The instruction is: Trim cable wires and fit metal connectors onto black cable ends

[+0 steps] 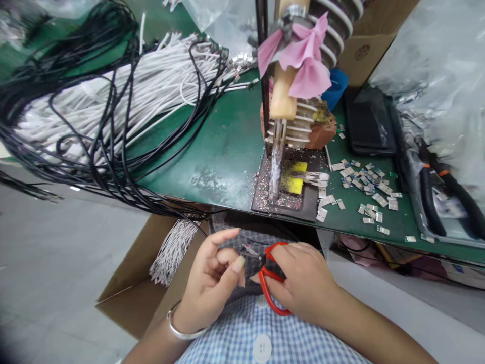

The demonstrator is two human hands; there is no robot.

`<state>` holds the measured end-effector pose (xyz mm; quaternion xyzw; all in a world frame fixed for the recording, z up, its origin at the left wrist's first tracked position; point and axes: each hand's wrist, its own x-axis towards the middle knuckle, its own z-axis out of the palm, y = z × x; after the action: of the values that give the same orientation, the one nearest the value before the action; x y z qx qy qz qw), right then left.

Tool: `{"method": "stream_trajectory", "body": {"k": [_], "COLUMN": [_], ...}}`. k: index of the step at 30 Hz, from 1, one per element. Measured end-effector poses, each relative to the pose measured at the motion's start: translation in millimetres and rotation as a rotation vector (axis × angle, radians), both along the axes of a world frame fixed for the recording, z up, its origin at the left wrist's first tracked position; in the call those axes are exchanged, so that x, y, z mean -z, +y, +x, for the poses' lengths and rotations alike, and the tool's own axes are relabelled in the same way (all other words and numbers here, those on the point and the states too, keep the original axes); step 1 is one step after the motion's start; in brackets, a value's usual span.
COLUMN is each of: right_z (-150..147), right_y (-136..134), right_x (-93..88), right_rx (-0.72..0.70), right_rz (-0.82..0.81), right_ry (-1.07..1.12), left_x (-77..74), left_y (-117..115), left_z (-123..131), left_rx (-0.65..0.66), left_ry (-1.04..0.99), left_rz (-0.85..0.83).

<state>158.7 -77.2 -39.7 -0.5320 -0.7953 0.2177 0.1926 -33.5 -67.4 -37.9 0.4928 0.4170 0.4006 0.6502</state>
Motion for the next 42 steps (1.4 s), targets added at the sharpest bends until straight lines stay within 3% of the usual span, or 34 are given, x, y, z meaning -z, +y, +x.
{"method": "stream_trajectory", "body": {"k": [8, 13, 31, 42], "right_z": [-4.5, -9.1, -17.8, -4.4], "right_y": [18.6, 27.2, 23.0, 23.3], "right_x": [7.9, 13.2, 22.6, 21.5], "right_rx": [-0.014, -0.019, -0.022, 0.122], "right_rz": [-0.452, -0.611, -0.537, -0.5], "right_ry": [0.222, 0.354, 0.364, 0.403], "left_x": [4.6, 9.2, 9.0, 27.0], "left_y": [15.7, 24.3, 16.1, 24.6], "left_z": [-4.7, -7.6, -14.7, -35.4], "left_rx": [-0.097, -0.097, -0.133, -0.239], "left_ry": [-0.01, -0.019, -0.019, 0.018], "left_rz": [-0.085, -0.1, -0.127, -0.198]}}
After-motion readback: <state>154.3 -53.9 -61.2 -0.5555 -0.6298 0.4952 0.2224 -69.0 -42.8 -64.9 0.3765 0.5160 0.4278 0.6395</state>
